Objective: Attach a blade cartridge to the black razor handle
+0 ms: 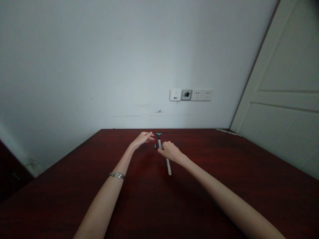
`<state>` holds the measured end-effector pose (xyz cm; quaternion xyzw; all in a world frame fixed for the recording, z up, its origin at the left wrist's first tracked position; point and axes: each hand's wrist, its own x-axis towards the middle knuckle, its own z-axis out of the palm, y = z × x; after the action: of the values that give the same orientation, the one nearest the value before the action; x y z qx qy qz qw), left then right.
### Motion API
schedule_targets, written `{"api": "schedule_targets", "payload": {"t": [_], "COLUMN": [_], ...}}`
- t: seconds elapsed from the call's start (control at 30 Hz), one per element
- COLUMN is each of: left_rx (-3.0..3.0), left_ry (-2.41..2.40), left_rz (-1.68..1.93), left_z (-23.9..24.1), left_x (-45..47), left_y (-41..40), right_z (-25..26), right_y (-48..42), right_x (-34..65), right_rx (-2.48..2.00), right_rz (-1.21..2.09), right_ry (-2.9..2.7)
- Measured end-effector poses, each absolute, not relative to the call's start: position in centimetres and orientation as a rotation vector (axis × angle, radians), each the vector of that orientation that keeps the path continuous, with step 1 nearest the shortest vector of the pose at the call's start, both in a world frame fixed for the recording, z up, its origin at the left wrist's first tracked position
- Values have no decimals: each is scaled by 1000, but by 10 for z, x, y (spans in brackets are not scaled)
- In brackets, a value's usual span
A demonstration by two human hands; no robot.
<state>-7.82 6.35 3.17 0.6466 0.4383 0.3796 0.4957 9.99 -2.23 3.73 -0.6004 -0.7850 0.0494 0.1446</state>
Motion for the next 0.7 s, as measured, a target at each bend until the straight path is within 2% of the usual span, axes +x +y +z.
{"api": "schedule_targets", "payload": {"t": [0.1, 0.43, 0.7], "left_rx": [1545, 1463, 1465], "left_ry": [1240, 1304, 1319], "left_rz": [1012, 1175, 1157], "left_z": [31, 23, 17], "left_x": [-96, -111, -113], "left_y": [71, 79, 81], "right_z": [29, 12, 6], "right_y": [-30, -36, -36], "right_x": [95, 87, 85], "right_rx": [-1736, -1741, -1743], "right_rz": [83, 88, 153], "right_ry": [-2329, -2398, -2423]}}
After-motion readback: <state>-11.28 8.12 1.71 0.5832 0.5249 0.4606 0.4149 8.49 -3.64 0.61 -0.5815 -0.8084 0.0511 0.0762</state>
